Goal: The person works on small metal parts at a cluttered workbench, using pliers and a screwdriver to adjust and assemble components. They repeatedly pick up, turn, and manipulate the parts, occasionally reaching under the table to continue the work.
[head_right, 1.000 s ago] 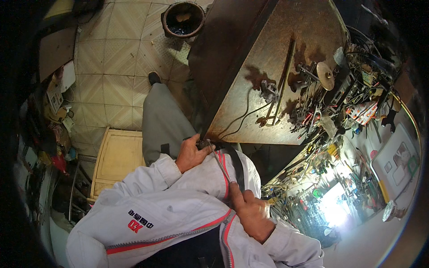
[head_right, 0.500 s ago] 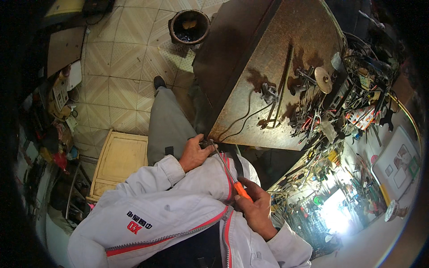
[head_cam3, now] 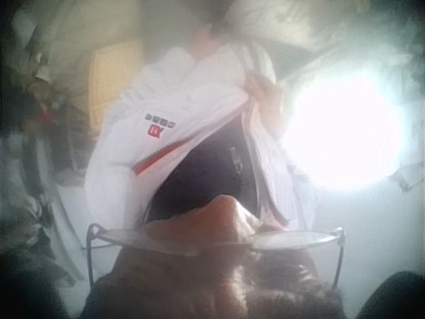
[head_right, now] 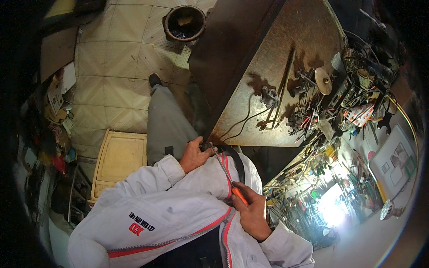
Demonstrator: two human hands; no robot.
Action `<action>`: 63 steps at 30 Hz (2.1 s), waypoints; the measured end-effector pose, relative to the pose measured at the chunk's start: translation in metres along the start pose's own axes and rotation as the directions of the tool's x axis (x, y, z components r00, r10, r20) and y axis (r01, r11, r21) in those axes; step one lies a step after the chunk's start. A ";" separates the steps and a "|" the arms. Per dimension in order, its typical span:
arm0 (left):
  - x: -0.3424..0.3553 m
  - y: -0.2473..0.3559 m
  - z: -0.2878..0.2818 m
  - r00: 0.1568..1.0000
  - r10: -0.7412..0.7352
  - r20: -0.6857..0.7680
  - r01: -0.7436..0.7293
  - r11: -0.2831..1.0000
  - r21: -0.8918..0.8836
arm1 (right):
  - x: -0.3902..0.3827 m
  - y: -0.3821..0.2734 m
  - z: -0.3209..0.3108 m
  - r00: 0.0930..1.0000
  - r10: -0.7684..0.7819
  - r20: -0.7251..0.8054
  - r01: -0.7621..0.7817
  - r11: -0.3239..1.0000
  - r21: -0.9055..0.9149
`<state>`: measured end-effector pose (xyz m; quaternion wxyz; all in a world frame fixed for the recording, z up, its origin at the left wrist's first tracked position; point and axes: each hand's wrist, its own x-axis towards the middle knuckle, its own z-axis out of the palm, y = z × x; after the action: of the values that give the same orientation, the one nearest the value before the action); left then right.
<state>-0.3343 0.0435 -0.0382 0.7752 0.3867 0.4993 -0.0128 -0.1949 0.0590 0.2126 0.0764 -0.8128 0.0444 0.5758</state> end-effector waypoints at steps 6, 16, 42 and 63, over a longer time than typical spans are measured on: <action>0.000 -0.007 0.001 1.000 0.026 -0.001 -0.026 1.000 0.011 | -0.001 0.002 0.002 1.000 -0.005 -0.022 0.003 0.997 -0.082; -0.001 -0.005 -0.002 0.999 0.052 0.001 -0.052 0.999 0.011 | -0.003 0.005 0.006 0.988 -0.149 -0.027 0.136 0.951 -0.277; -0.001 0.017 -0.009 0.976 -0.162 0.142 0.182 0.974 -0.138 | 0.058 0.095 -0.117 0.614 -0.728 -0.305 0.584 0.679 -0.445; -0.006 0.026 -0.001 0.982 -0.171 -0.082 0.168 0.985 -0.039 | 0.242 0.138 -0.159 0.187 -0.760 -0.623 0.652 0.570 -0.499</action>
<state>-0.3276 0.0595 -0.0184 0.7554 0.3304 0.5633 -0.0541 0.0109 -0.1012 0.0257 0.2543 -0.9037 -0.3406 0.0509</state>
